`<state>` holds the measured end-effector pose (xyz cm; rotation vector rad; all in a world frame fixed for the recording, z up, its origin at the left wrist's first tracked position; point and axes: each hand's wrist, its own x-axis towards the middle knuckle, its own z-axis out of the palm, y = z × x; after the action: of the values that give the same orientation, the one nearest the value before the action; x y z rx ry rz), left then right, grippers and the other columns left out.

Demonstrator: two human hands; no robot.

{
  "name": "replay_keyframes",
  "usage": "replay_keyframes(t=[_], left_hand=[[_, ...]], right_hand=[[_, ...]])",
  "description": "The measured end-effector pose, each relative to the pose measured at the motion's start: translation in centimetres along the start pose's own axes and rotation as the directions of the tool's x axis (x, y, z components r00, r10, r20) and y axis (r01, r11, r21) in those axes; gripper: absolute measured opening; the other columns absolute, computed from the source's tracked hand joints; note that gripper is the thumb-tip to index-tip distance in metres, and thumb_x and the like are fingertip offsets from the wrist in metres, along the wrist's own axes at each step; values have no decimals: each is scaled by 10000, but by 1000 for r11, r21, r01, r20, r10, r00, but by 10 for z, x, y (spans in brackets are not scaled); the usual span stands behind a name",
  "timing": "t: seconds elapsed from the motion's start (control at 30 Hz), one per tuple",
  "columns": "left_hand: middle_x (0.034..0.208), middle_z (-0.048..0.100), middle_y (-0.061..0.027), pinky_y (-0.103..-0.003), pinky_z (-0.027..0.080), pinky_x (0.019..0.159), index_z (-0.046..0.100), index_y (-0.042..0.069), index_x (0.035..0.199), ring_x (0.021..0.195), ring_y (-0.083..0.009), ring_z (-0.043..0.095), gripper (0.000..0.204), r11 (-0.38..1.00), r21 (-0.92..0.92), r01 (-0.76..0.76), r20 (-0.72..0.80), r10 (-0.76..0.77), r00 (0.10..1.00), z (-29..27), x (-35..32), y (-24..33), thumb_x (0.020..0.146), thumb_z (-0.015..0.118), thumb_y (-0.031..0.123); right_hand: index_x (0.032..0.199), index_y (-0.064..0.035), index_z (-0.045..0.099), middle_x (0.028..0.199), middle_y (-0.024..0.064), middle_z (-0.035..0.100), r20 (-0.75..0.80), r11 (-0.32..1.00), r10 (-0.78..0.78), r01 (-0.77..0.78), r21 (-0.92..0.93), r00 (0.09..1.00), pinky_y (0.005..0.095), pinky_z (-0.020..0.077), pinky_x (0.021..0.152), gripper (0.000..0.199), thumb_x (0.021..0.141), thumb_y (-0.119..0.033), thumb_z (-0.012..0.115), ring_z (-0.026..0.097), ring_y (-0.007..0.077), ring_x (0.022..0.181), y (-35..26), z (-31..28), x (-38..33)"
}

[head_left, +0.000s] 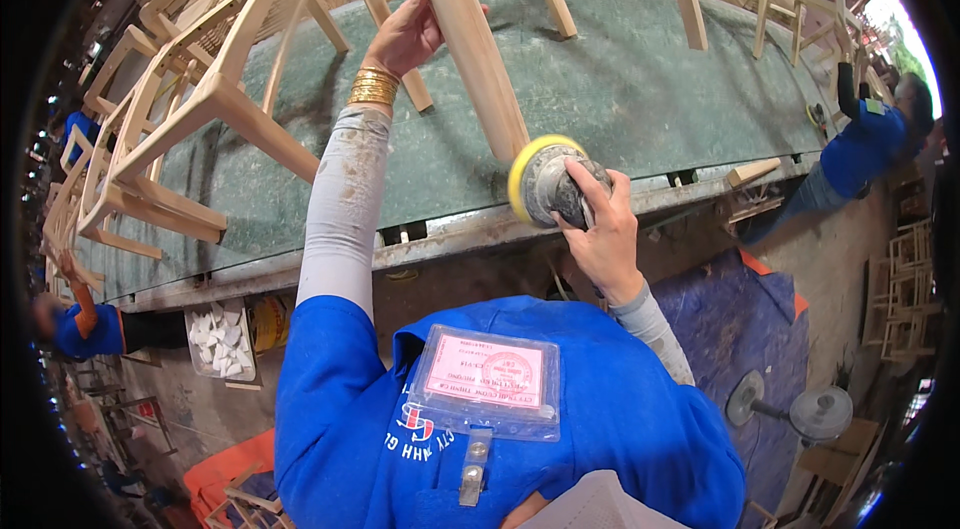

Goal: The person uses a handheld orbital sander to smooth the surfaces of wooden chair frames on a workbench. They reposition the chair multiple times to access different legs and rails, then move the finished chair aside and bring a new one into position.

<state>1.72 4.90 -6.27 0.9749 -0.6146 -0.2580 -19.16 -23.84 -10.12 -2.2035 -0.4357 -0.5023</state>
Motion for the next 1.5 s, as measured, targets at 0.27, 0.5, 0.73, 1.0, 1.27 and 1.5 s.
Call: replay_keyframes(t=[0.27,0.5,0.73,1.0,1.27,1.5], left_hand=[[1252,503,-217,-425,424,1014,363,6,1331,1239,-364,435,595,1000,-6,21,-24,-21,999,-4,3,1,948,370,462],[1258,500,-219,-418,418,1019,371,7,1328,1239,-363,436,592,997,69,-17,74,12,997,-4,4,2,950,364,462],[1257,490,-247,-381,448,993,363,-5,1328,1232,-353,445,594,1000,16,8,-15,-8,1000,-11,7,3,954,360,456],[1275,490,-226,-361,430,1008,360,-10,1322,1190,-331,496,527,1000,-1,-4,135,4,991,-8,6,1,969,402,380],[1274,507,-160,-347,405,1024,404,-12,1295,1184,-256,502,494,998,-56,-5,102,10,995,-11,4,-2,974,415,363],[1263,522,-136,-353,423,1003,413,10,1294,1157,-214,523,482,993,-114,-9,109,21,994,-20,7,-2,971,423,367]], right_hand=[[1240,-203,540,1108,200,469,-67,999,-13,16,38,998,408,478,789,624,669,-67,748,553,368,974,-10,16,29],[1209,-265,560,1130,180,452,-89,999,-52,52,-9,995,404,517,727,639,639,-11,694,594,359,885,11,5,-19],[1162,-286,597,1138,181,439,-74,993,-103,99,-59,992,400,528,688,661,582,10,709,599,355,873,-1,24,-17],[1163,-274,599,1138,182,448,-51,994,-73,68,-91,996,397,520,726,643,593,-1,722,604,350,886,-1,21,-16],[1152,-235,608,1123,181,461,-124,997,-70,68,-26,990,391,521,738,626,594,21,731,598,352,908,6,22,-26],[1168,-238,592,1137,183,442,-152,992,-122,118,-36,981,398,508,738,637,600,22,716,574,368,947,-1,27,-10]])
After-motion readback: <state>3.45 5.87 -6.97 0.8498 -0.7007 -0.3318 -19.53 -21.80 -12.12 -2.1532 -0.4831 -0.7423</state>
